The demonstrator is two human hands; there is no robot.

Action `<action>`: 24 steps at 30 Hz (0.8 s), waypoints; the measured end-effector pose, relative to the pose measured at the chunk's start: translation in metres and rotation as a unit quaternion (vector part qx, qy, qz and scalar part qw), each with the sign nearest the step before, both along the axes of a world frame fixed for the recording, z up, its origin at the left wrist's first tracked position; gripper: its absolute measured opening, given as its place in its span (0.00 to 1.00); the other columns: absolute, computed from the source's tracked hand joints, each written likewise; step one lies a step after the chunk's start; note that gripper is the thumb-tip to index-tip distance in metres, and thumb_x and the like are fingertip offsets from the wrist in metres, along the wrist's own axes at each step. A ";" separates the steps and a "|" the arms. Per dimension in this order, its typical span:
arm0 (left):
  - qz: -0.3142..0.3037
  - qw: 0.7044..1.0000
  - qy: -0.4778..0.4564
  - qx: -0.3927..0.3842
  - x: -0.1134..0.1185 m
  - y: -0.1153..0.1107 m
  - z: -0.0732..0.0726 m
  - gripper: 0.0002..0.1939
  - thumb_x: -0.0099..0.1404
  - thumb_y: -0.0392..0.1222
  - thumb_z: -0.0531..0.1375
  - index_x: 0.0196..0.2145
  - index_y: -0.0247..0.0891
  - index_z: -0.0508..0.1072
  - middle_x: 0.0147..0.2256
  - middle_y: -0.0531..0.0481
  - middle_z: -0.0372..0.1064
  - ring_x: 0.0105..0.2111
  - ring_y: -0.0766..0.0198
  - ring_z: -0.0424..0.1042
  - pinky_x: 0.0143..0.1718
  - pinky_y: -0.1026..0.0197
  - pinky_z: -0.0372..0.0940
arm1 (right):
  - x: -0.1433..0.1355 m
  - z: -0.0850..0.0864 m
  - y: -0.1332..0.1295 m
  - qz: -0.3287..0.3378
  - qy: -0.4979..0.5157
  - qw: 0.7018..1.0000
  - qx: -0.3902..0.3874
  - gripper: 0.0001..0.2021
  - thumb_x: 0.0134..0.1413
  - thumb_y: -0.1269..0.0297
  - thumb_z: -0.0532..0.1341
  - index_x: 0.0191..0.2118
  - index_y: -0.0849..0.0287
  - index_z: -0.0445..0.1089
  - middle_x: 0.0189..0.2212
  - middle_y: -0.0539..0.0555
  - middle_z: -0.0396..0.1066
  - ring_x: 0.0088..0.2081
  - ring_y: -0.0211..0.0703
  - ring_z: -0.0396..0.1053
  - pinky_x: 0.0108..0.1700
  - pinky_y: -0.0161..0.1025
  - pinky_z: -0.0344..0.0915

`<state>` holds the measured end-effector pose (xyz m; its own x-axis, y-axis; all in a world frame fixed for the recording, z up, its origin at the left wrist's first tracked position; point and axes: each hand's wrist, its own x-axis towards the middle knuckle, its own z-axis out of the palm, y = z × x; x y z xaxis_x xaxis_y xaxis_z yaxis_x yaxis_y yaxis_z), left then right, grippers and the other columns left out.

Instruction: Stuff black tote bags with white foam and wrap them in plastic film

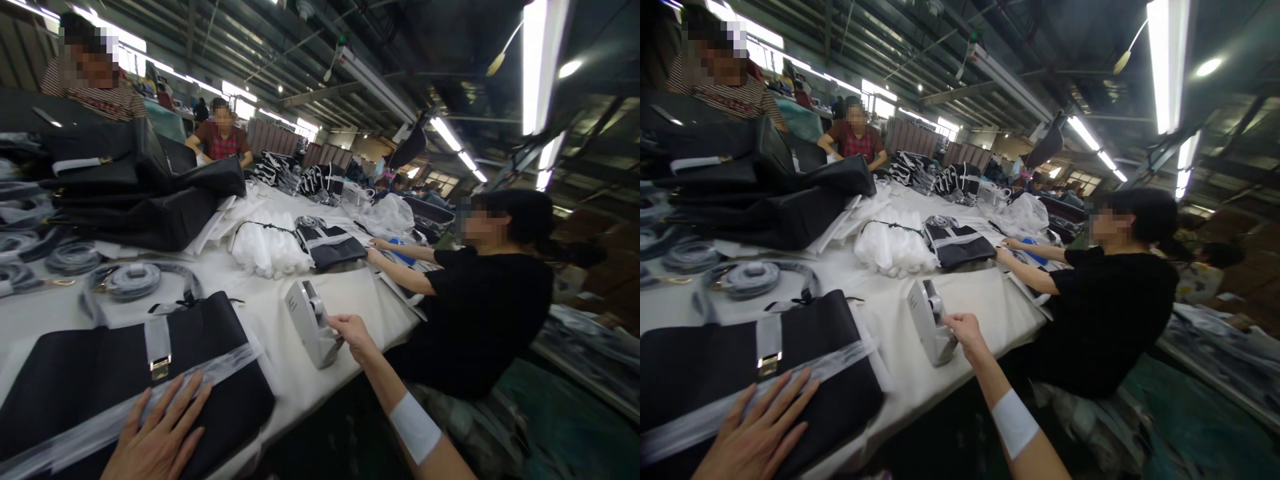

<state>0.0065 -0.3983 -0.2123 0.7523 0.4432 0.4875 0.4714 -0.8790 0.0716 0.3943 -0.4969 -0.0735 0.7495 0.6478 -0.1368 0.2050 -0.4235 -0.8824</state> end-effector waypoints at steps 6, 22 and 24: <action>0.023 0.999 0.030 -0.017 0.001 -0.003 0.012 0.27 0.67 0.43 0.52 0.63 0.49 0.59 0.65 0.51 0.52 0.64 0.50 0.50 0.65 0.40 0.34 | -0.012 0.021 -0.037 -0.029 -0.043 0.995 0.087 0.16 0.33 0.50 0.68 0.19 0.60 0.75 0.37 0.58 0.72 0.45 0.50 0.66 0.49 0.42 0.59; 0.031 0.999 0.040 -0.014 0.001 -0.004 0.015 0.26 0.67 0.44 0.52 0.62 0.48 0.61 0.65 0.51 0.54 0.63 0.49 0.53 0.64 0.38 0.37 | -0.026 -0.039 -0.090 -0.064 -0.101 0.991 -0.057 0.23 0.42 0.43 0.60 0.24 0.61 0.76 0.19 0.56 0.73 0.25 0.47 0.70 0.29 0.40 0.63; 0.031 0.998 0.043 -0.017 0.001 -0.003 0.016 0.26 0.67 0.44 0.52 0.63 0.48 0.60 0.65 0.51 0.53 0.63 0.49 0.53 0.64 0.38 0.37 | -0.024 -0.041 -0.099 -0.081 -0.127 0.985 -0.077 0.21 0.40 0.45 0.61 0.21 0.60 0.75 0.17 0.55 0.71 0.23 0.48 0.69 0.28 0.40 0.62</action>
<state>0.0078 -0.4017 -0.1964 0.7617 0.5047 0.4064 0.5299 -0.8461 0.0575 0.3704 -0.5954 -0.1148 0.8645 0.5022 -0.0185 0.3298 -0.5947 -0.7332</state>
